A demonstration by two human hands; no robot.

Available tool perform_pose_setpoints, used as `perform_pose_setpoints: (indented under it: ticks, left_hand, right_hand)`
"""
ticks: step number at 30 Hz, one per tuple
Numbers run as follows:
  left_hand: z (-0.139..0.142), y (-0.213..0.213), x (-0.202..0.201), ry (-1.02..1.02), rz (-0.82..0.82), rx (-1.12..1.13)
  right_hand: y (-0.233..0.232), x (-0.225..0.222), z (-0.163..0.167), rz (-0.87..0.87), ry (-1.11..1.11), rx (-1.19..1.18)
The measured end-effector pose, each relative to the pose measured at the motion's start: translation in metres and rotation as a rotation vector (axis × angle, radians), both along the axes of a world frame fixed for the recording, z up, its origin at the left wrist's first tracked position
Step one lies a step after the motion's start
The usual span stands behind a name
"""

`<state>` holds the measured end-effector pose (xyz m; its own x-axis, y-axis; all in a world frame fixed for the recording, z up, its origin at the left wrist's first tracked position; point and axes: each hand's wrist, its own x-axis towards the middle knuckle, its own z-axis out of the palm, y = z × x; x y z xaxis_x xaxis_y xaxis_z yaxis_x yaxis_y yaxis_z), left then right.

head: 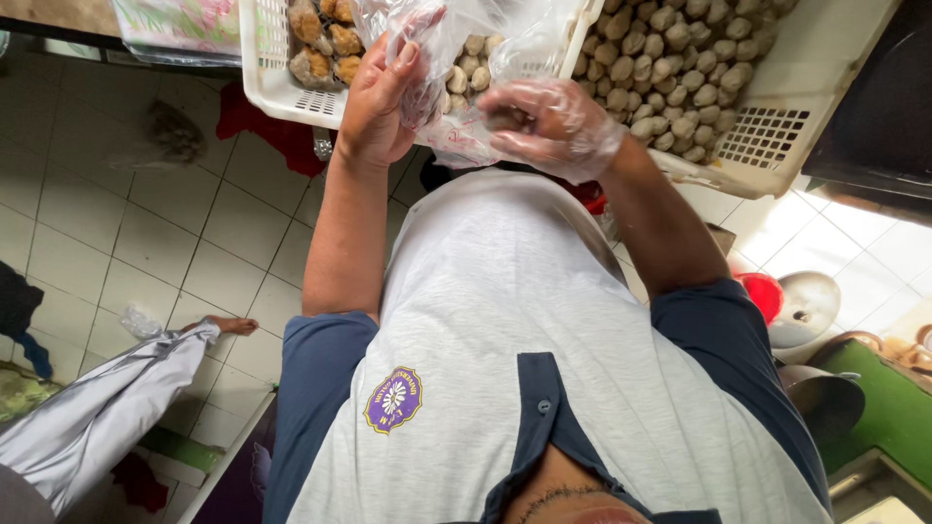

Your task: The person holds a clear plastic bag open with one hand and picks round meatballs one at a time from a plastic crate, placing them into the bag. They continue filling the bag from the crate throughout the episode, occasionally reaching deeper into the crate for more meatballs.

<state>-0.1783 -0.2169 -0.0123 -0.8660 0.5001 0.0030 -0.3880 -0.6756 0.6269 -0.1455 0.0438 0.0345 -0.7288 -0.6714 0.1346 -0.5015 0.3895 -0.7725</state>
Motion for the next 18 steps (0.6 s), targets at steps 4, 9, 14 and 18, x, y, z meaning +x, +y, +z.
perform_pose_setpoints:
  ticks: [4,9,14,18]
  left_hand:
    - [0.004,0.0,0.001,-0.005,0.028,-0.042]
    - [0.002,-0.001,0.004,-0.07,-0.062,0.355]
    - [-0.004,-0.001,0.005,-0.035,0.072,-0.064]
    - [-0.005,-0.002,0.004,-0.05,0.1,-0.109]
  right_hand:
    - [-0.014,-0.009,-0.012,-0.11,0.166,-0.239]
    - [0.098,-0.021,-0.027,-0.509,0.011,0.164]
    - [0.159,-0.016,-0.103,-0.394,0.187,0.792]
    - [0.146,-0.018,-0.15,-0.023,0.333,1.406]
